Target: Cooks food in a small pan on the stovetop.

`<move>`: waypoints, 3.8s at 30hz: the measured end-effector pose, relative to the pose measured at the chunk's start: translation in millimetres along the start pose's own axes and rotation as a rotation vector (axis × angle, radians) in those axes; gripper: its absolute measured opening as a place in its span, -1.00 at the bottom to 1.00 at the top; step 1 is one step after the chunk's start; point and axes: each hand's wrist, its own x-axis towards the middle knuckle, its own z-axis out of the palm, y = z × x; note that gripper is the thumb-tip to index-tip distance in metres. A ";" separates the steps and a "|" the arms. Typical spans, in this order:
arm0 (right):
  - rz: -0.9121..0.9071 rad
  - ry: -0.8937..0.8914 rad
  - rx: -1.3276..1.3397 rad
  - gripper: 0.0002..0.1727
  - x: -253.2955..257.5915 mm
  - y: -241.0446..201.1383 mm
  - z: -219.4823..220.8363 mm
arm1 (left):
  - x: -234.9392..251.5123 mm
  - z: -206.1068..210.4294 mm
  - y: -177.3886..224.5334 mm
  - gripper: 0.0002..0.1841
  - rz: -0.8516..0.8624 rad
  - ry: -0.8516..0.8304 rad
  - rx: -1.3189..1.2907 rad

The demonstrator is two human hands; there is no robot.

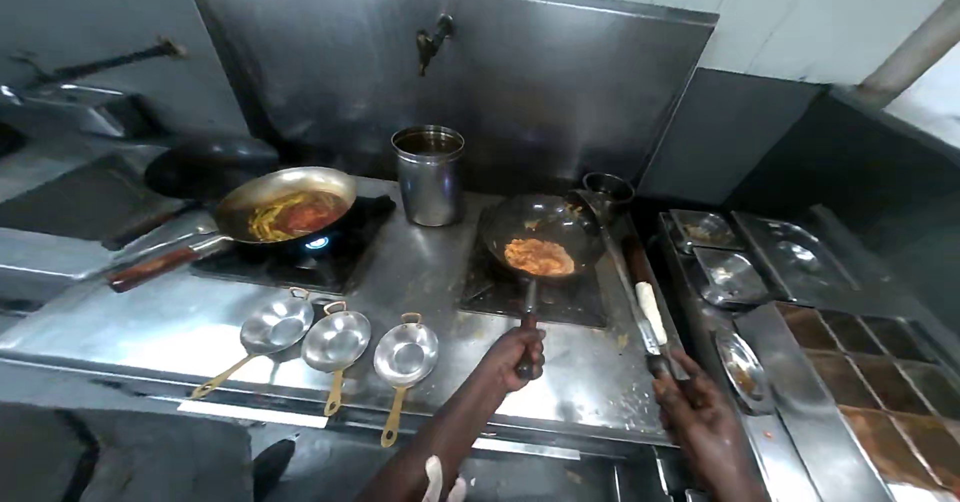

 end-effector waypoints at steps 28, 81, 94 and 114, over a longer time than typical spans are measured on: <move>0.137 0.097 0.025 -0.28 -15.6 39.5 -27.1 | -26.4 54.1 54.5 -0.92 0.160 -0.028 0.078; 0.080 -0.109 -0.843 -0.40 156.9 38.7 57.3 | 15.5 -90.3 -1.3 -0.63 -0.056 -0.062 0.215; 0.034 -0.145 -1.227 -0.41 157.4 -19.6 92.8 | 14.0 -92.8 6.4 -0.65 -0.084 -0.074 0.209; 0.424 -0.318 0.269 -0.38 88.7 6.7 107.8 | 27.5 -97.1 0.3 -0.62 -0.087 -0.028 0.253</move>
